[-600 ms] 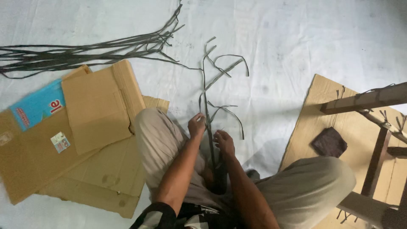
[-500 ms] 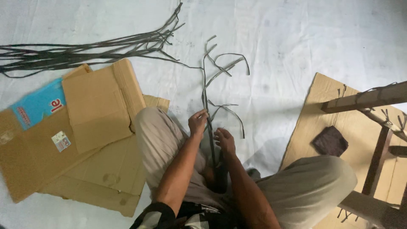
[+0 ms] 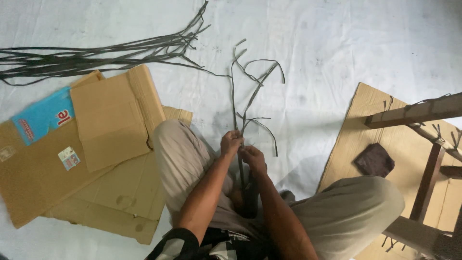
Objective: Tying and wrapping plastic strips around the legs of a wooden stool to provide a decorative or protective finish.
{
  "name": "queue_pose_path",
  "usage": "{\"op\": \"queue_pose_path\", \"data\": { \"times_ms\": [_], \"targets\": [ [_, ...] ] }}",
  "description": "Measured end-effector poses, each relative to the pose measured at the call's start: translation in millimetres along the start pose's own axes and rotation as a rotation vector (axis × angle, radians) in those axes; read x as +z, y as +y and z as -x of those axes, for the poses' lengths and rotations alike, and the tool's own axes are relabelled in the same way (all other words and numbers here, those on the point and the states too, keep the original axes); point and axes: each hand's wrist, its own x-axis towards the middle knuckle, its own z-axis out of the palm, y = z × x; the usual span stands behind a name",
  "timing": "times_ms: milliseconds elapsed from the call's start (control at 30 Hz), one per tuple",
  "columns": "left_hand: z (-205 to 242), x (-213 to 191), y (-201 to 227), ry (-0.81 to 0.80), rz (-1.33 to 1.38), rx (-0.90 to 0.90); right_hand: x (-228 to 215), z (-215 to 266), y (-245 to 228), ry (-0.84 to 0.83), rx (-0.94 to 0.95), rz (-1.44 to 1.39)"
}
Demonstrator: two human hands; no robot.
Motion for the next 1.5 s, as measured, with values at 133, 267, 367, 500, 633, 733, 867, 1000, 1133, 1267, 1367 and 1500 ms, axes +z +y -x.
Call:
{"op": "queue_pose_path", "data": {
  "times_ms": [133, 267, 367, 500, 633, 733, 867, 1000, 1133, 1267, 1367, 1500],
  "targets": [
    [28.7, -12.9, 33.9, -0.040, -0.023, 0.026, -4.8, -7.3, 6.9, -0.043, -0.040, 0.300],
    [50.5, -26.1, 65.7, -0.041, 0.043, 0.155, -6.9, -11.7, 21.8, -0.294, -0.047, 0.784],
    [56.2, -35.2, 80.9, 0.027, 0.068, 0.201, -1.9, -7.9, 34.8, -0.407, -0.062, 0.954],
    [54.1, -35.5, 88.5, 0.181, 0.080, 0.195, 0.0, -6.4, 46.2, -0.454, -0.057, 1.070],
    [39.0, -42.0, 79.8, 0.298, 0.240, 0.172, 0.1, 8.5, 21.5, -0.371, -0.055, 0.986],
    [18.9, -43.0, 62.6, 0.406, 0.167, 0.049, -1.4, 4.7, 25.0, -0.405, -0.161, 1.102],
    [16.9, -34.6, 39.5, 0.355, -0.069, 0.013, -3.9, -11.5, 48.4, -0.242, -0.078, 1.024],
    [-6.0, -23.1, 4.7, 0.129, -0.227, 0.063, -1.9, -10.5, 30.6, -0.333, -0.123, 1.016],
    [16.4, -26.0, 23.9, 0.094, -0.247, 0.107, -1.3, 1.1, 31.3, -0.323, -0.076, 0.938],
    [9.8, -9.4, 8.8, 0.036, -0.297, -0.001, 3.3, 2.1, 32.1, -0.377, -0.045, 0.991],
    [22.1, -4.9, 16.2, -0.035, -0.326, 0.036, 5.5, -10.8, 47.3, -0.368, -0.053, 1.030],
    [31.8, 8.6, 17.6, -0.117, -0.304, 0.197, 19.1, -20.5, 48.2, -0.445, -0.297, 1.468]
  ]
}}
